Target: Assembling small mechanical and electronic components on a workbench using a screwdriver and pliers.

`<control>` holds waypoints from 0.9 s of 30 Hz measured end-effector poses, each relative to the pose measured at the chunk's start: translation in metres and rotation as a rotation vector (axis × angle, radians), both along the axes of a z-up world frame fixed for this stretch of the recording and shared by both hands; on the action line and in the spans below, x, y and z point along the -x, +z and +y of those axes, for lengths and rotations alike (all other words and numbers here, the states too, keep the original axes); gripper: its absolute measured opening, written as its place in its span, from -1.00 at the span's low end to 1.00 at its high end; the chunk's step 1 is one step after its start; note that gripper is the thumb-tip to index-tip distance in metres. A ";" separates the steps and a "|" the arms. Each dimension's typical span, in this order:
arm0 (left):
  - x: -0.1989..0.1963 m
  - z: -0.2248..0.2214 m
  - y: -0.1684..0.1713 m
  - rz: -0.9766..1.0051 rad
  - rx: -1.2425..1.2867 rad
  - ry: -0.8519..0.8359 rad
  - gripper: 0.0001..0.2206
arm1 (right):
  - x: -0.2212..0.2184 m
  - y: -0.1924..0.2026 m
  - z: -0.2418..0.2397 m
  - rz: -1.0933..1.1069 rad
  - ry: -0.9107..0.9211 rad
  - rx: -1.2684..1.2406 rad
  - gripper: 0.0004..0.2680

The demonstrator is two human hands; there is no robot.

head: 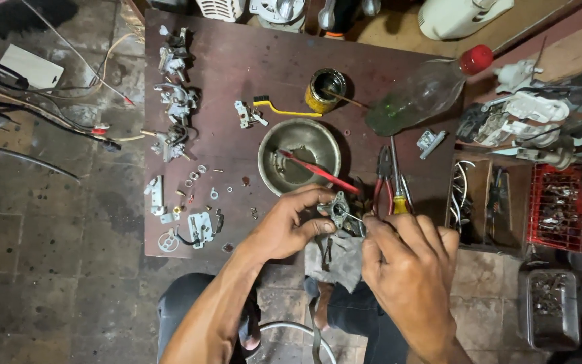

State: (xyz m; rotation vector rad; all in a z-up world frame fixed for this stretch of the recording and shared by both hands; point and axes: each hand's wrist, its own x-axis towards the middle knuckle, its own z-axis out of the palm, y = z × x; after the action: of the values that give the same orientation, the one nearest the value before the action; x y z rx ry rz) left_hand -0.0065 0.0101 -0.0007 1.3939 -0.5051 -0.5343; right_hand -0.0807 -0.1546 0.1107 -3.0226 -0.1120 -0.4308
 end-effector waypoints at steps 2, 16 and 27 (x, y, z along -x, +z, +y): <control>0.000 -0.001 0.003 -0.023 -0.038 -0.006 -0.66 | -0.001 -0.001 0.000 0.021 0.020 -0.013 -0.84; -0.003 0.003 0.000 -0.380 -0.215 0.029 -0.65 | -0.002 -0.002 -0.008 0.033 -0.003 -0.033 -0.87; -0.001 0.003 0.001 -0.632 -0.441 -0.003 -0.66 | -0.002 -0.013 -0.008 0.126 -0.054 0.046 -0.87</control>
State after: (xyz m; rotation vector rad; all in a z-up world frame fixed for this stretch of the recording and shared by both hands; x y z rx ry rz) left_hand -0.0056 0.0132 0.0003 1.9958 -0.9333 -0.1956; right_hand -0.0791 -0.1630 0.0980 -3.0938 -0.0324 -0.2441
